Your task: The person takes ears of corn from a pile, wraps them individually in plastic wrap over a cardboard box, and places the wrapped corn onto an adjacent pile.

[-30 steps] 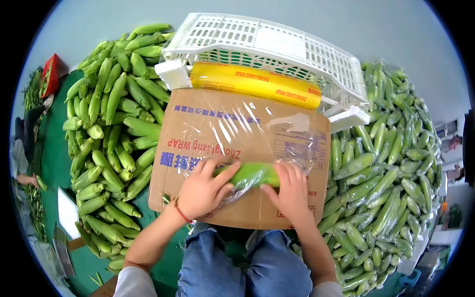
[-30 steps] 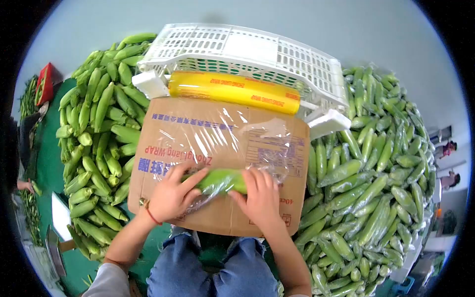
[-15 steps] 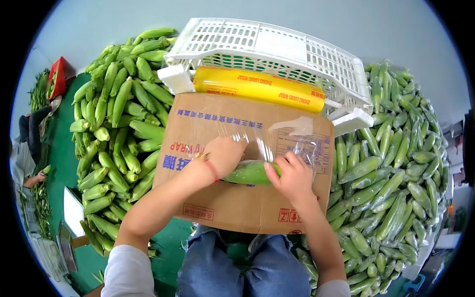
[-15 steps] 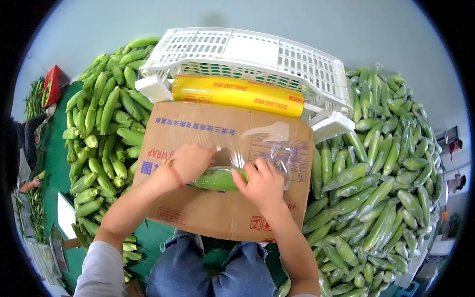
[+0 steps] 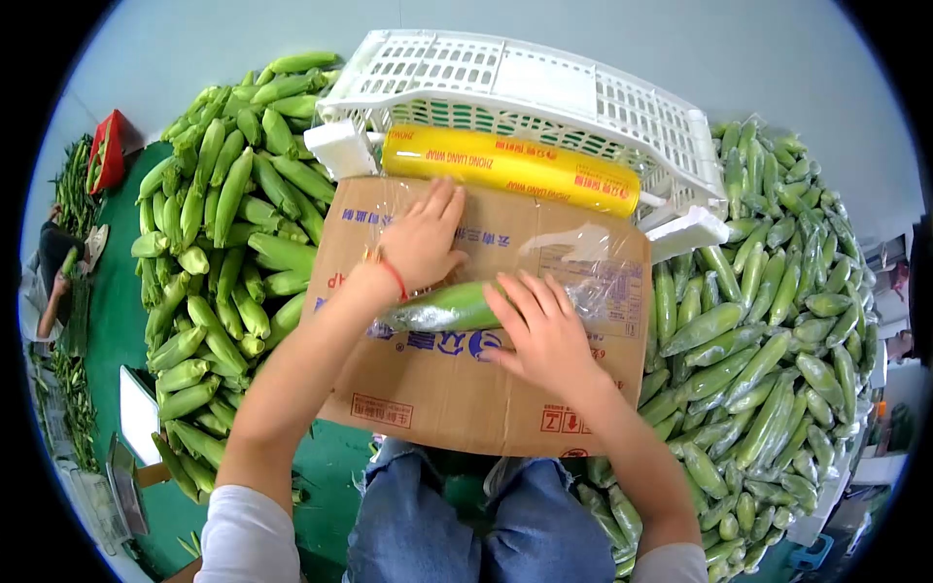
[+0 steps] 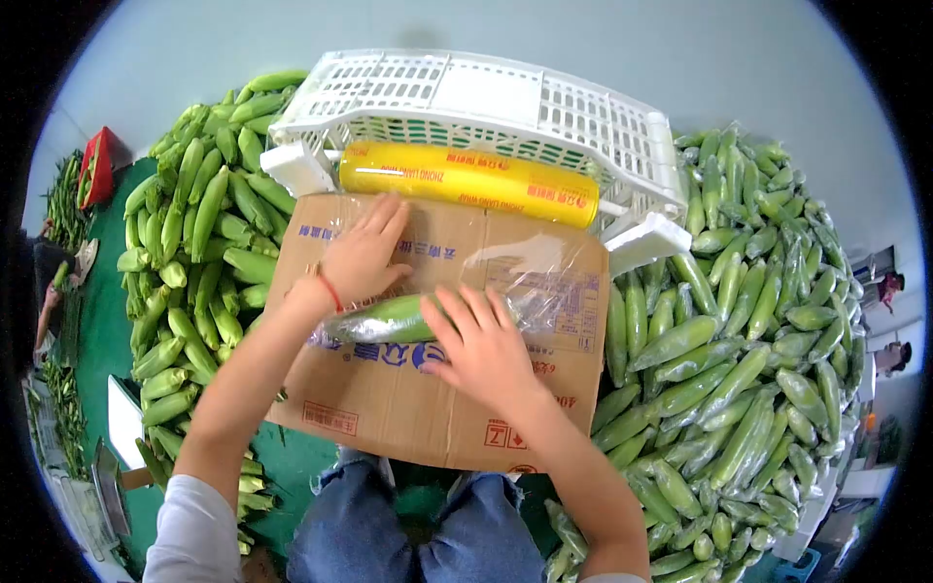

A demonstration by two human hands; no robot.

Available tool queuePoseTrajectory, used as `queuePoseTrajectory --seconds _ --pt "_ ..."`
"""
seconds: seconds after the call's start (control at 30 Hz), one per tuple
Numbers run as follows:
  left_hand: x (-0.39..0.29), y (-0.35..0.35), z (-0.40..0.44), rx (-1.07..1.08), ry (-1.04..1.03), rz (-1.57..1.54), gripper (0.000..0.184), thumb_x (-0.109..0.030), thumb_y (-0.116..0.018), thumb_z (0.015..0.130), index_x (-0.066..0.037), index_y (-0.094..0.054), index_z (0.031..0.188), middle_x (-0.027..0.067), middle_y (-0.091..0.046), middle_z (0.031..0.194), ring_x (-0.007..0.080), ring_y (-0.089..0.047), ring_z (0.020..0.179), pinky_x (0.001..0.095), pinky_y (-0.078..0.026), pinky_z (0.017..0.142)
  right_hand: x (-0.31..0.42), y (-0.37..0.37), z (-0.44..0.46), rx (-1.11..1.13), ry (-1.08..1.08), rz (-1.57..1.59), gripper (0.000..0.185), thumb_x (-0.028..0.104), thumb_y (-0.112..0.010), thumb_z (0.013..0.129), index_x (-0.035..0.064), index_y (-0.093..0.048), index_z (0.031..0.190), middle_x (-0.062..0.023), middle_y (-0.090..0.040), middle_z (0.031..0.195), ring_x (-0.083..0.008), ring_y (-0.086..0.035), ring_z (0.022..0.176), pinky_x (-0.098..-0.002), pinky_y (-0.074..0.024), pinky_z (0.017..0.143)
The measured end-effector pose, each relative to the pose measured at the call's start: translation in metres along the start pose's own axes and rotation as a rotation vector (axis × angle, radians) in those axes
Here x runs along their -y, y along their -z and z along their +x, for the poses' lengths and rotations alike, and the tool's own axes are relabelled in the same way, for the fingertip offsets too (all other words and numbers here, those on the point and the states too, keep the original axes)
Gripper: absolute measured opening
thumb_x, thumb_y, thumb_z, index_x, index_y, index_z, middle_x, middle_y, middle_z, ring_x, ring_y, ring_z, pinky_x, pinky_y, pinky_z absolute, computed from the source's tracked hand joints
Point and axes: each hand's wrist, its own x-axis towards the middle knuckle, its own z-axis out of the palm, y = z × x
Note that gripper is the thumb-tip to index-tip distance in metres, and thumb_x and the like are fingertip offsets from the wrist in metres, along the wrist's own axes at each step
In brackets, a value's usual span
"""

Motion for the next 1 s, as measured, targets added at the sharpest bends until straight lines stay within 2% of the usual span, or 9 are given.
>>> queuePoseTrajectory --seconds 0.27,0.43,0.53,0.57,0.7,0.8,0.9,0.93,1.0 --pt "0.003 0.006 0.044 0.519 -0.08 0.057 0.087 -0.028 -0.077 0.073 0.015 -0.034 0.136 0.0296 -0.028 0.148 0.0386 -0.041 0.131 0.037 -0.039 0.107 -0.011 -0.009 0.017 0.198 0.041 0.098 0.054 0.047 -0.077 0.065 0.0068 -0.056 0.094 -0.0115 -0.065 0.079 -0.0289 -0.065 0.071 -0.0406 -0.0525 0.058" --pt "0.007 0.013 0.039 0.478 -0.02 -0.057 0.084 -0.028 -0.077 0.075 0.007 -0.037 0.139 0.0231 -0.03 0.15 0.0379 -0.042 0.131 0.0364 -0.04 0.106 0.037 0.071 -0.065 0.96 -0.079 0.377 0.061 0.063 -0.061 0.077 0.009 -0.06 0.104 -0.0133 -0.068 0.084 -0.0314 -0.068 0.079 -0.0428 -0.0545 0.064" --pt "-0.014 0.006 -0.011 -0.331 -0.134 -0.354 0.064 -0.028 -0.074 0.078 0.0 -0.051 0.131 0.0207 -0.043 0.142 0.0366 -0.046 0.128 0.0417 -0.041 0.105 0.044 0.078 -0.111 0.578 -0.527 0.745 0.064 0.06 -0.06 0.082 0.0058 -0.057 0.114 -0.0162 -0.068 0.093 -0.0282 -0.07 0.076 -0.0433 -0.0554 0.065" --pt "-0.038 0.013 -0.037 -0.403 -0.179 -0.402 0.056 -0.03 -0.071 0.081 -0.004 -0.056 0.127 0.0204 -0.048 0.138 0.0371 -0.045 0.129 0.0459 -0.038 0.107 0.045 0.076 -0.123 0.353 -0.685 0.875 0.065 0.06 -0.059 0.083 0.0049 -0.056 0.118 -0.0166 -0.068 0.094 -0.0273 -0.07 0.075 -0.0431 -0.0556 0.064" --pt "-0.093 0.021 -0.077 -0.434 -0.462 -0.479 0.055 -0.013 -0.058 0.086 -0.019 -0.048 0.139 0.0179 -0.052 0.135 0.0366 -0.043 0.132 0.0518 -0.042 0.103 0.045 0.072 -0.09 0.682 -1.183 2.214 0.08 0.065 -0.048 0.089 0.0059 -0.037 0.143 -0.0214 -0.063 0.087 -0.0266 -0.064 0.06 -0.035 -0.0537 0.052" --pt "-0.125 0.041 -0.06 -0.505 0.217 -2.204 0.056 -0.01 -0.053 0.089 -0.02 -0.038 0.142 0.0163 -0.058 0.119 0.0306 -0.057 0.116 0.0482 -0.053 0.088 0.066 0.041 -0.059 0.62 -0.952 2.675 0.083 0.066 -0.045 0.09 0.0069 -0.03 0.146 -0.0202 -0.059 0.078 -0.024 -0.056 0.05 -0.0335 -0.0487 0.044" --pt "-0.09 0.035 -0.06 -0.37 0.289 -2.179 0.047 -0.01 -0.046 0.091 -0.013 -0.034 0.136 0.0108 -0.056 0.093 0.022 -0.06 0.084 0.0382 -0.055 0.071 0.077 0.015 -0.036 0.547 -0.645 3.108 0.085 0.066 -0.042 0.091 0.0078 -0.024 0.15 -0.019 -0.055 0.07 -0.0214 -0.047 0.039 -0.0321 -0.0437 0.037" --pt "-0.093 0.035 -0.064 -0.468 0.619 -1.973 0.029 -0.009 -0.044 0.093 -0.012 -0.042 0.121 0.0062 -0.047 0.082 0.0178 -0.052 0.066 0.0345 -0.052 0.066 0.07 0.024 -0.036 0.529 -0.873 2.84 0.079 0.053 -0.055 0.091 0.0091 -0.025 0.15 -0.0148 -0.058 0.079 -0.0163 -0.047 0.044 -0.0281 -0.0438 0.041" --pt "-0.073 0.026 -0.079 -0.587 0.696 -1.663 0.021 -0.019 -0.045 0.099 -0.009 -0.045 0.118 0.0059 -0.048 0.083 0.0165 -0.054 0.075 0.0303 -0.05 0.065 0.058 0.033 -0.053 0.409 -1.053 2.138 0.073 0.039 -0.064 0.089 0.008 -0.031 0.147 -0.0109 -0.06 0.088 -0.0137 -0.052 0.053 -0.025 -0.0448 0.047"
